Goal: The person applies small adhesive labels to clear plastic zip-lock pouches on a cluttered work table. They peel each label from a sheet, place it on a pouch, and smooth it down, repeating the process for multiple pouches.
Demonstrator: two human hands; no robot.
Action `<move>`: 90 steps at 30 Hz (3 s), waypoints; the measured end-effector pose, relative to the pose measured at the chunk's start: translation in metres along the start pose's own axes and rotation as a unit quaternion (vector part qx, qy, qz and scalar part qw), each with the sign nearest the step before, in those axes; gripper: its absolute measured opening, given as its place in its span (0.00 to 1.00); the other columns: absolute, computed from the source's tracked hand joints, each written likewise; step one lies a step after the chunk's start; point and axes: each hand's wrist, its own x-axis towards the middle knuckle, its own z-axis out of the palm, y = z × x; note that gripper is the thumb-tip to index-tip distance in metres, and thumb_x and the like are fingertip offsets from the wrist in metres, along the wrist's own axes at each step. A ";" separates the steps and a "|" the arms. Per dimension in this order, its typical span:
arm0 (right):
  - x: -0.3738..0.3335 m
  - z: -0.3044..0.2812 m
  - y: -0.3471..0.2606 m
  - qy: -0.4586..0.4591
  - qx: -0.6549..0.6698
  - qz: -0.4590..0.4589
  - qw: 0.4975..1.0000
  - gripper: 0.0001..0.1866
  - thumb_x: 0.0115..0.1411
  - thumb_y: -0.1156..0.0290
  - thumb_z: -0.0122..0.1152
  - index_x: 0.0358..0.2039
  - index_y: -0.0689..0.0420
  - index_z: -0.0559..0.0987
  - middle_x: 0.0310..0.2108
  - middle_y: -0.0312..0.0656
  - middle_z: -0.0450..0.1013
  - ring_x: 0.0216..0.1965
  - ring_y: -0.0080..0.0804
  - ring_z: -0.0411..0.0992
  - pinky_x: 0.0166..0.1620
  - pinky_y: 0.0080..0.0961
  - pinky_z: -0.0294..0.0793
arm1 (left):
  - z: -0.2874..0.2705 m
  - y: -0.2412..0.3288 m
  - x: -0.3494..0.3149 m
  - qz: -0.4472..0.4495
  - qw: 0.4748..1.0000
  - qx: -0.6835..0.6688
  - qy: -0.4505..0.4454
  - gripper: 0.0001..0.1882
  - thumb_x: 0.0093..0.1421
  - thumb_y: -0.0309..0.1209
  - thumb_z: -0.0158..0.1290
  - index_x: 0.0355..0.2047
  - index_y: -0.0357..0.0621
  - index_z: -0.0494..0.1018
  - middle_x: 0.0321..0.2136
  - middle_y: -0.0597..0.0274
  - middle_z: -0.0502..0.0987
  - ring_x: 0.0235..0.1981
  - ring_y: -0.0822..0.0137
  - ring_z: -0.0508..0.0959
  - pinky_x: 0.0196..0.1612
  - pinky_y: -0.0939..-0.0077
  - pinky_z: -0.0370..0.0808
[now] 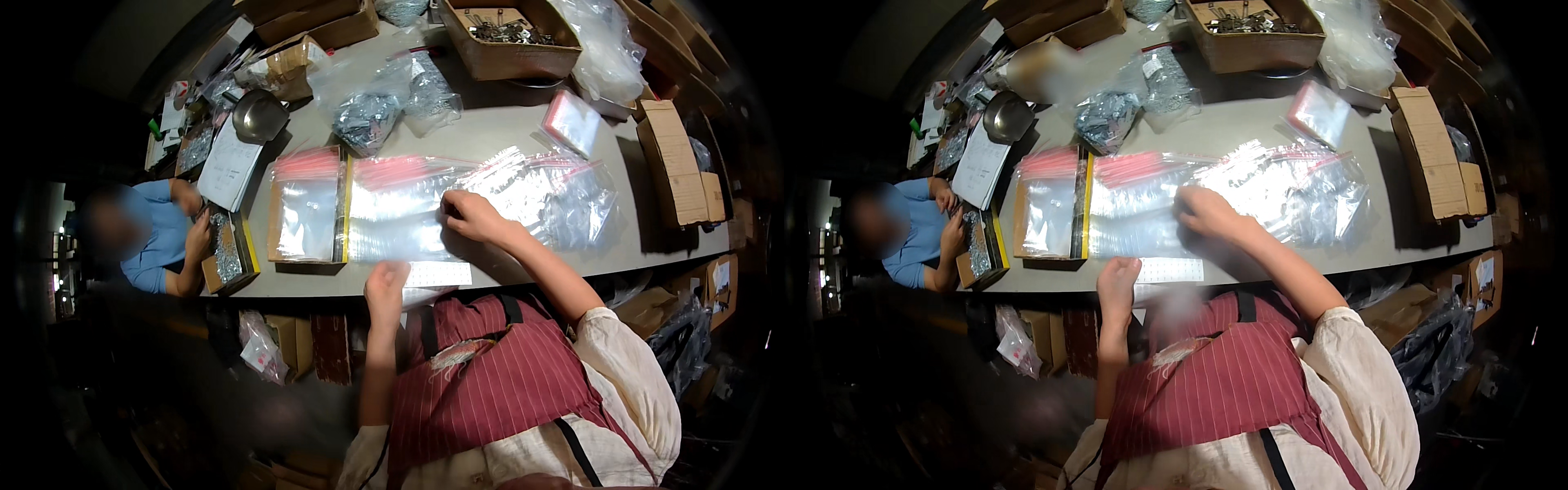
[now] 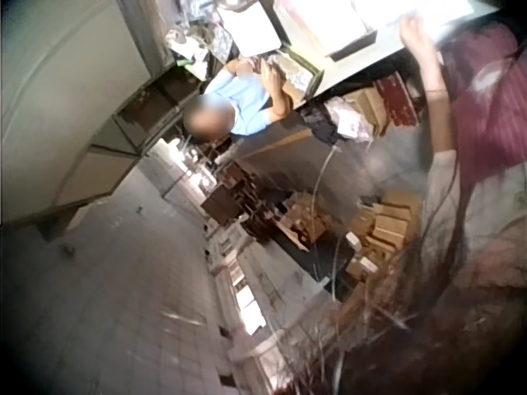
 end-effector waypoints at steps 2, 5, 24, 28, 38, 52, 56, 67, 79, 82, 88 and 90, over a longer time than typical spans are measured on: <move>-0.013 -0.008 -0.002 0.049 0.061 0.004 0.997 0.11 0.57 0.70 0.59 0.40 0.61 0.75 0.37 0.52 0.73 0.41 0.52 0.74 0.45 0.42 0.75 | 0.007 0.010 -0.002 0.022 0.995 0.092 -0.009 0.08 0.66 0.30 0.56 0.38 0.36 0.75 0.31 0.54 0.82 0.31 0.69 0.80 0.36 0.74 0.74; -0.041 -0.025 0.023 0.208 0.102 0.004 0.973 0.10 0.60 0.72 0.57 0.41 0.61 0.75 0.35 0.48 0.74 0.38 0.41 0.76 0.40 0.33 0.77 | 0.031 0.017 0.001 0.114 0.968 0.219 -0.051 0.09 0.67 0.31 0.53 0.39 0.37 0.75 0.35 0.47 0.82 0.35 0.54 0.81 0.40 0.64 0.75; -0.092 -0.090 0.078 0.297 -0.092 0.046 0.949 0.15 0.57 0.74 0.61 0.47 0.56 0.75 0.39 0.48 0.76 0.40 0.48 0.78 0.42 0.37 0.78 | 0.121 0.009 0.022 0.293 0.807 0.441 -0.262 0.19 0.60 0.29 0.53 0.47 0.24 0.71 0.59 0.32 0.69 0.65 0.42 0.66 0.69 0.56 0.61; -0.075 -0.064 0.039 0.085 0.050 0.044 0.994 0.13 0.58 0.73 0.61 0.44 0.60 0.75 0.35 0.50 0.76 0.36 0.46 0.77 0.41 0.35 0.77 | 0.116 0.005 0.020 0.309 0.800 0.449 -0.249 0.19 0.60 0.29 0.53 0.47 0.24 0.71 0.58 0.33 0.71 0.64 0.42 0.67 0.69 0.55 0.61; -0.057 -0.028 0.057 0.048 -0.211 -0.014 0.976 0.15 0.55 0.71 0.64 0.39 0.62 0.70 0.32 0.53 0.75 0.34 0.56 0.76 0.36 0.48 0.76 | 0.111 -0.004 0.019 0.309 0.822 0.419 -0.230 0.20 0.61 0.29 0.52 0.49 0.25 0.71 0.59 0.34 0.69 0.65 0.42 0.65 0.69 0.52 0.58; -0.052 -0.085 0.070 0.220 -0.081 0.108 0.966 0.11 0.61 0.67 0.64 0.38 0.61 0.78 0.31 0.51 0.77 0.30 0.45 0.76 0.35 0.35 0.75 | 0.111 0.012 0.012 0.232 0.891 0.310 -0.236 0.14 0.63 0.31 0.54 0.44 0.33 0.73 0.54 0.39 0.74 0.58 0.42 0.72 0.62 0.55 0.68; -0.073 -0.062 0.038 0.193 0.103 0.088 0.972 0.11 0.61 0.69 0.64 0.42 0.60 0.80 0.33 0.46 0.79 0.33 0.38 0.78 0.39 0.29 0.77 | 0.107 0.020 0.009 0.153 0.944 0.213 -0.201 0.13 0.64 0.32 0.55 0.44 0.34 0.75 0.42 0.46 0.81 0.44 0.47 0.80 0.47 0.61 0.76; -0.083 -0.035 -0.037 0.039 0.064 -0.035 0.997 0.12 0.57 0.70 0.64 0.39 0.62 0.75 0.37 0.53 0.74 0.43 0.56 0.73 0.47 0.46 0.72 | 0.095 0.028 0.007 0.026 0.997 0.005 -0.071 0.05 0.62 0.23 0.60 0.35 0.32 0.79 0.31 0.64 0.82 0.32 0.78 0.78 0.37 0.83 0.74; -0.083 -0.017 -0.046 0.103 -0.118 -0.156 0.975 0.09 0.53 0.71 0.66 0.34 0.59 0.77 0.27 0.46 0.69 0.31 0.46 0.70 0.37 0.40 0.70 | 0.079 -0.003 0.015 -0.022 0.996 -0.061 -0.067 0.09 0.64 0.29 0.59 0.35 0.32 0.80 0.31 0.64 0.81 0.34 0.77 0.76 0.39 0.81 0.73; -0.065 -0.020 -0.014 0.120 0.003 -0.026 0.992 0.09 0.55 0.67 0.61 0.33 0.60 0.78 0.29 0.48 0.74 0.32 0.46 0.74 0.37 0.37 0.73 | 0.059 -0.034 0.023 -0.031 0.998 -0.049 -0.022 0.11 0.64 0.30 0.59 0.35 0.31 0.79 0.30 0.63 0.81 0.33 0.75 0.77 0.39 0.79 0.73; -0.049 -0.064 0.046 0.119 0.093 0.139 0.979 0.09 0.55 0.68 0.62 0.33 0.61 0.80 0.25 0.44 0.76 0.28 0.32 0.74 0.35 0.30 0.73 | 0.035 -0.014 0.007 -0.033 0.996 -0.079 0.020 0.11 0.65 0.31 0.57 0.37 0.32 0.79 0.30 0.67 0.78 0.33 0.77 0.73 0.39 0.81 0.69; -0.049 -0.073 0.048 0.149 0.139 0.145 0.968 0.08 0.56 0.70 0.61 0.33 0.61 0.79 0.25 0.42 0.76 0.28 0.27 0.74 0.34 0.26 0.73 | 0.027 -0.014 0.003 -0.027 0.995 -0.091 0.032 0.10 0.65 0.29 0.57 0.38 0.32 0.78 0.32 0.66 0.78 0.34 0.76 0.74 0.40 0.82 0.69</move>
